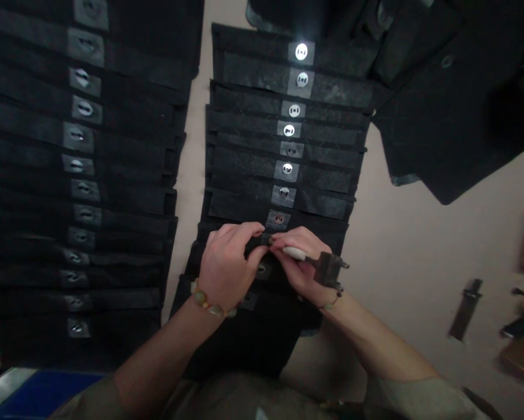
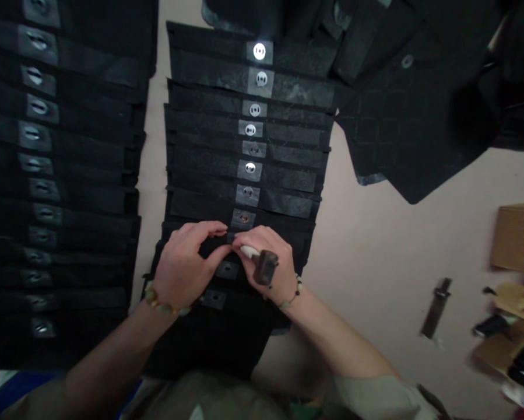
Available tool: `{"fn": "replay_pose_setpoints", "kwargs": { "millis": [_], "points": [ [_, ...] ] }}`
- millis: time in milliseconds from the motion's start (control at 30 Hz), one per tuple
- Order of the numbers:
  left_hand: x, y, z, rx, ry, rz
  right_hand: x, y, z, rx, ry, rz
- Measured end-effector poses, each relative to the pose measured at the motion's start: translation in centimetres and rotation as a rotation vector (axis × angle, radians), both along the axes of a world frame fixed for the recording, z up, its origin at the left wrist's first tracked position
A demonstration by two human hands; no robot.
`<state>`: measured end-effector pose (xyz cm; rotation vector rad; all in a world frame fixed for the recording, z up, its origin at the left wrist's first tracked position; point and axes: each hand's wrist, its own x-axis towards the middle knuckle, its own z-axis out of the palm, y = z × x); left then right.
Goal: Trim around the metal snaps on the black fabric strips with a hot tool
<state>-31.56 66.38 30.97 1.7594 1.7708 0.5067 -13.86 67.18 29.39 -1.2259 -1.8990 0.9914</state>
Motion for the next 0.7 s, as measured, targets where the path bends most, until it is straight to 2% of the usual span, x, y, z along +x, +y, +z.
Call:
{"fn": "replay_pose_setpoints", "kwargs": {
  "millis": [133, 233, 367, 500, 700],
  "points": [
    [0.2, 2.2, 0.4, 0.085, 0.021, -0.083, 0.9, 1.7, 0.4, 0.062, 0.151, -0.122],
    [0.6, 3.6, -0.4, 0.098, 0.049, -0.123, 1.6, 3.5, -0.2, 0.082, 0.165, -0.054],
    [0.7, 4.1, -0.9, 0.051, 0.046, -0.127, 1.9, 4.6, -1.3, 0.083, 0.170, 0.017],
    [0.5, 4.0, -0.8, 0.029, 0.028, -0.137, 1.8, 4.6, -1.3, 0.079, 0.102, 0.028],
    [0.3, 4.2, -1.2, 0.021, -0.004, -0.124, 0.8, 4.7, -0.3, 0.037, -0.082, 0.055]
  ]
}}
